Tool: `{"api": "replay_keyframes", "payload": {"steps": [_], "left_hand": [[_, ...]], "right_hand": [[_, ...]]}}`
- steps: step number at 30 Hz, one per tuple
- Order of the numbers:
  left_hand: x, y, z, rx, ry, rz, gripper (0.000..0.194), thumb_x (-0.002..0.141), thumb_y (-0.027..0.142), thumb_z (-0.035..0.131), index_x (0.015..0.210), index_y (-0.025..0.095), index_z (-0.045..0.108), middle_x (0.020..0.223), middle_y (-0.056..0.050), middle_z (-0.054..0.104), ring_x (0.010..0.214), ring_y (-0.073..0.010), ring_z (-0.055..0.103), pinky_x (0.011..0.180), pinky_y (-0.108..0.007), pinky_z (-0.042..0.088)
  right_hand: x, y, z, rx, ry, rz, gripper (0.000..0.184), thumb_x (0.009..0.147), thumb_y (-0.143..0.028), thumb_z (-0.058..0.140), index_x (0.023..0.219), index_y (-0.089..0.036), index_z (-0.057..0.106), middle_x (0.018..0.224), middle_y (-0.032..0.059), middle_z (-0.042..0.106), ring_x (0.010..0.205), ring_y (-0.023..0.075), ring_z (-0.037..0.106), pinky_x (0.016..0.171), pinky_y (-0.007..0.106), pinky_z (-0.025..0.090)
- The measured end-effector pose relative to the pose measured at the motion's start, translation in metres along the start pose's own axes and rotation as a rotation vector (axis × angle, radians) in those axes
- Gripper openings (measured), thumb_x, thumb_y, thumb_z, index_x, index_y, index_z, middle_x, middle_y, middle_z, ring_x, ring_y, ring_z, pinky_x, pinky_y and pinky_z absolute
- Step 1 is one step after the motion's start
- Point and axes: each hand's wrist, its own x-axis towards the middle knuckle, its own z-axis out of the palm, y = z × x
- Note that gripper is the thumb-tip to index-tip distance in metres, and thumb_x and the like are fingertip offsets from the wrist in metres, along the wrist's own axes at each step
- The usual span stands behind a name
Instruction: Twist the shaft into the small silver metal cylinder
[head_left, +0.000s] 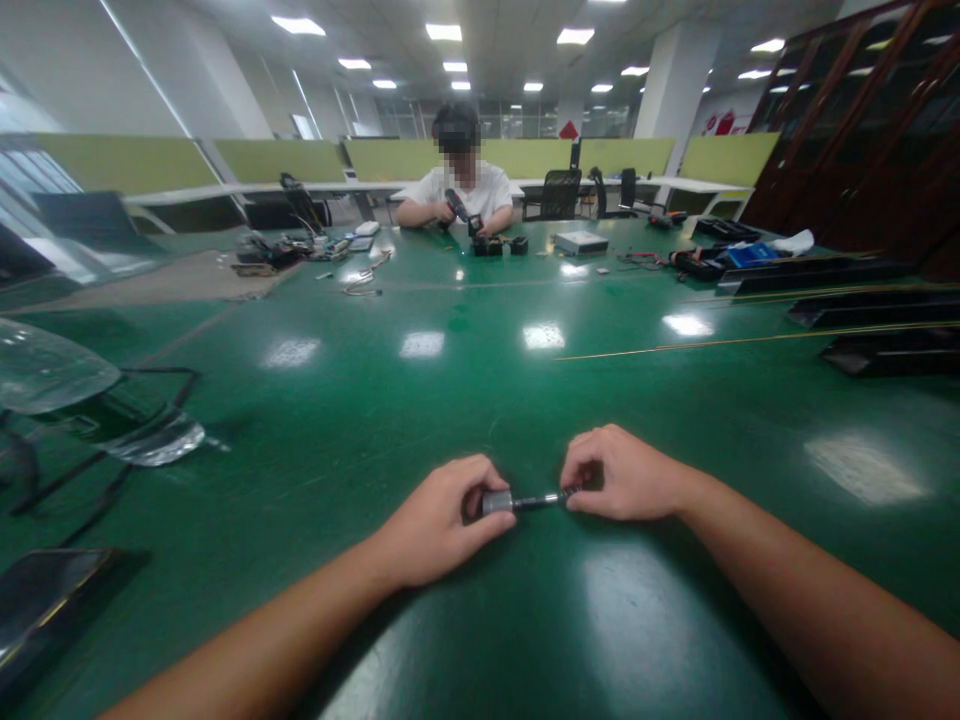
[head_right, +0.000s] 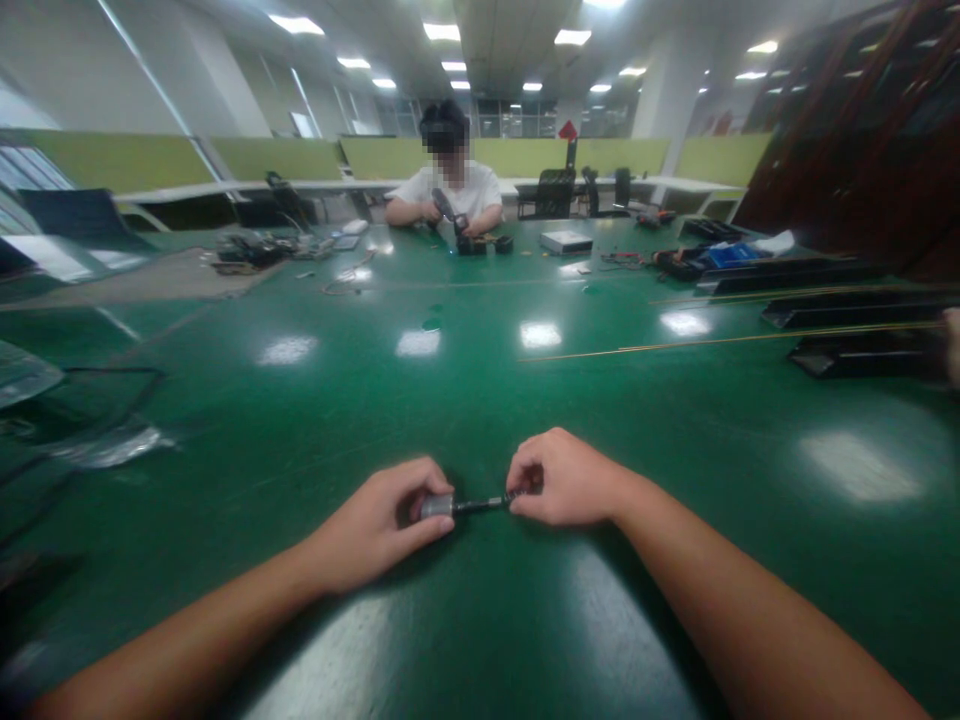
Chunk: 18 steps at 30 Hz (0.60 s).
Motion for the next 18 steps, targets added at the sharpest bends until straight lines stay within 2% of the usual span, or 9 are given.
{"api": "replay_keyframes", "payload": {"steps": [4, 7, 9, 12, 14, 18], "left_hand": [[0.000, -0.001, 0.002, 0.009, 0.025, 0.032, 0.017, 0.081, 0.032, 0.066, 0.088, 0.017, 0.059, 0.075, 0.000, 0.056, 0.069, -0.0147, 0.050, 0.063, -0.025, 0.037], [0.000, -0.003, 0.002, -0.003, 0.061, 0.048, 0.019, 0.077, 0.030, 0.069, 0.087, 0.017, 0.058, 0.080, -0.001, 0.057, 0.072, -0.0151, 0.052, 0.064, -0.025, 0.038], [0.000, -0.004, 0.002, -0.017, 0.064, 0.045, 0.021, 0.078, 0.033, 0.069, 0.087, 0.017, 0.058, 0.079, -0.001, 0.056, 0.071, -0.0147, 0.052, 0.063, -0.025, 0.038], [0.000, -0.005, 0.001, -0.043, 0.046, 0.023, 0.019, 0.087, 0.036, 0.060, 0.087, 0.017, 0.060, 0.076, 0.000, 0.056, 0.068, -0.0138, 0.052, 0.062, -0.024, 0.038], [0.000, -0.004, 0.001, -0.057, 0.044, 0.010, 0.018, 0.090, 0.033, 0.056, 0.087, 0.016, 0.061, 0.075, 0.000, 0.057, 0.067, -0.0134, 0.053, 0.061, -0.024, 0.039], [0.001, -0.003, 0.001, -0.064, 0.048, 0.004, 0.015, 0.086, 0.031, 0.060, 0.088, 0.016, 0.061, 0.075, 0.000, 0.058, 0.067, -0.0133, 0.055, 0.062, -0.024, 0.041]], "right_hand": [[0.011, -0.014, 0.026, -0.033, 0.085, -0.085, 0.009, 0.077, -0.025, 0.072, 0.082, -0.018, 0.073, 0.073, 0.0021, 0.068, 0.070, 0.0141, 0.060, 0.065, 0.025, 0.044], [0.018, -0.020, 0.039, -0.046, 0.151, -0.130, 0.010, 0.080, -0.023, 0.070, 0.088, -0.019, 0.074, 0.080, 0.0037, 0.071, 0.079, 0.0162, 0.061, 0.073, 0.027, 0.044], [0.018, -0.020, 0.042, -0.038, 0.180, -0.106, 0.012, 0.079, -0.023, 0.071, 0.091, -0.019, 0.073, 0.082, 0.0034, 0.071, 0.078, 0.0159, 0.061, 0.073, 0.027, 0.044], [0.017, -0.017, 0.042, -0.039, 0.213, -0.064, 0.011, 0.078, -0.024, 0.072, 0.088, -0.020, 0.071, 0.077, 0.0017, 0.069, 0.073, 0.0146, 0.060, 0.070, 0.027, 0.043], [0.016, -0.017, 0.042, -0.042, 0.216, -0.088, 0.008, 0.079, -0.024, 0.071, 0.086, -0.020, 0.071, 0.077, 0.0013, 0.070, 0.073, 0.0148, 0.060, 0.072, 0.028, 0.043], [0.015, -0.017, 0.042, -0.025, 0.210, -0.155, 0.007, 0.082, -0.025, 0.068, 0.087, -0.021, 0.071, 0.082, 0.0020, 0.072, 0.079, 0.0163, 0.061, 0.076, 0.029, 0.044]]}}
